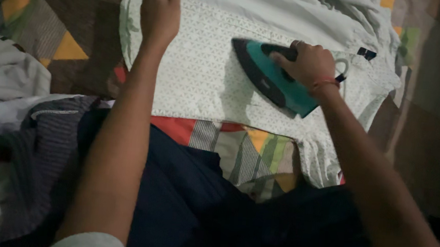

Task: The person irons a white patterned shirt laid out on a patterned mat. They smooth the fabric with their hands, use a teal iron to press the shirt, and reposition the garment to iron different sections.

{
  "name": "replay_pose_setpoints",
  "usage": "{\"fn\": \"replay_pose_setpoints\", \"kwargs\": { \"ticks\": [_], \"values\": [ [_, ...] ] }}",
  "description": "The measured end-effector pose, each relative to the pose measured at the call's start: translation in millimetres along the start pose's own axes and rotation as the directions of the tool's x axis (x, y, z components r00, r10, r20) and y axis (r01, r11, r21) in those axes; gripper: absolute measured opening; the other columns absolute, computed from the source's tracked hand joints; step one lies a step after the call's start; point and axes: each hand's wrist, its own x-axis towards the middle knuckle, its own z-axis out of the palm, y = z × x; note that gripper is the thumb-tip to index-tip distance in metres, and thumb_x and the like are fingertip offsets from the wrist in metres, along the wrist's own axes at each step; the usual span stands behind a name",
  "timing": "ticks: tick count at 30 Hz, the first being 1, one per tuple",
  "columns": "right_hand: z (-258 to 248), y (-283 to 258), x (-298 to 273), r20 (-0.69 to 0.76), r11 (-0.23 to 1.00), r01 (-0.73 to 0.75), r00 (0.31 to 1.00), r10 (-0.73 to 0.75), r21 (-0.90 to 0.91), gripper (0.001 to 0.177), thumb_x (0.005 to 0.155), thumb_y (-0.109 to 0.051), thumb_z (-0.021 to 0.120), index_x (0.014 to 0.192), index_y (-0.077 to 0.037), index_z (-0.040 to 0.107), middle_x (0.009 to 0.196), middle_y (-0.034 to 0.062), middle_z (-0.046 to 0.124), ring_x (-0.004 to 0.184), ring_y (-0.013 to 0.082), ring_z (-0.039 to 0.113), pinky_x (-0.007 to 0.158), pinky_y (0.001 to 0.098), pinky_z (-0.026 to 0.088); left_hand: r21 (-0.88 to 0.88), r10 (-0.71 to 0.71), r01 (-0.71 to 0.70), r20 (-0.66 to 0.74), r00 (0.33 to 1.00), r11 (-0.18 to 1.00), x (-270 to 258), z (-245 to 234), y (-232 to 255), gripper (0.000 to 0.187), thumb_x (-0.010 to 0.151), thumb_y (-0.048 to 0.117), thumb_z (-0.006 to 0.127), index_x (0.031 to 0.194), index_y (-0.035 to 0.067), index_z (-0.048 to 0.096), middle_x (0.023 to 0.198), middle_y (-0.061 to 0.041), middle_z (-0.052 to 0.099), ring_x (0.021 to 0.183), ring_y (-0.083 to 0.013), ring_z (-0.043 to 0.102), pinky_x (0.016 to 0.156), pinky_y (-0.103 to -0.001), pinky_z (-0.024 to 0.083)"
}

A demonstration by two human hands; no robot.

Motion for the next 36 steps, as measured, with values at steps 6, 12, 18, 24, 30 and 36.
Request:
{"fn": "replay_pose_setpoints", "kwargs": {
  "ticks": [6,12,18,24,30,36],
  "values": [
    [-4,-37,5,-0.033,0.988,0.152,0.988,-0.151,0.025,0.065,0.088,-0.072,0.063,0.114,-0.014,0.076,0.074,0.0097,0.075,0.057,0.0242,0.072,0.057,0.0374,0.056,-0.07,-0.058,0.057,-0.003,0.998,0.996,5,7,-6,0.012,0.109,0.017,0.051,0.112,0.007,0.057,0.091,-0.009,0.063,0.078,-0.0251,0.064,0.073,-0.044,0.051],
    [-6,-66,14,-0.176,0.989,0.136,0.976,-0.125,0.052,0.065,0.091,-0.075,0.065,0.103,-0.013,0.079,0.077,0.0107,0.075,0.067,0.028,0.072,0.064,0.0421,0.056,-0.13,-0.051,0.048,-0.018,0.999,0.99,7,15,-27,0.018,0.114,0.02,0.048,0.114,0.005,0.057,0.081,-0.008,0.061,0.068,-0.0224,0.061,0.066,-0.044,0.049],
    [-11,-82,20,-0.111,0.987,0.137,0.986,-0.127,0.082,0.065,0.086,-0.074,0.065,0.106,-0.014,0.076,0.078,0.0118,0.075,0.069,0.0302,0.074,0.065,0.0448,0.057,-0.181,-0.207,0.209,0.031,0.978,0.961,8,12,-20,0.028,0.113,0.029,0.041,0.12,0.005,0.055,0.083,-0.01,0.06,0.069,-0.0248,0.057,0.069,-0.043,0.047],
    [-22,-103,11,-0.074,0.935,0.353,0.932,-0.354,-0.024,0.057,0.08,-0.069,0.072,0.104,-0.018,0.078,0.077,0.0133,0.075,0.069,0.0319,0.073,0.066,0.0449,0.056,-0.339,-0.178,0.149,-0.056,0.982,0.929,12,2,-19,0.041,0.114,0.043,0.045,0.119,0.004,0.057,0.096,-0.008,0.063,0.086,-0.0207,0.063,0.083,-0.038,0.054],
    [-18,-133,17,-0.103,0.981,0.183,0.979,-0.176,0.063,0.061,0.083,-0.07,0.07,0.106,-0.014,0.076,0.082,0.0154,0.075,0.074,0.0337,0.074,0.066,0.0461,0.058,-0.46,-0.336,0.3,0.003,0.942,0.836,9,-13,-1,0.049,0.11,0.053,0.041,0.117,0.007,0.055,0.089,-0.001,0.056,0.079,-0.0138,0.055,0.078,-0.035,0.05],
    [-7,-150,45,-0.206,0.98,0.075,0.978,-0.036,0.187,0.063,0.084,-0.067,0.071,0.104,-0.008,0.074,0.089,0.0188,0.075,0.081,0.0368,0.074,0.071,0.0484,0.058,-0.508,-0.374,0.337,0.031,0.927,0.793,7,-10,1,0.044,0.11,0.049,0.044,0.111,0.007,0.056,0.083,-0.001,0.052,0.072,-0.0114,0.049,0.075,-0.034,0.047]
  ]
}}
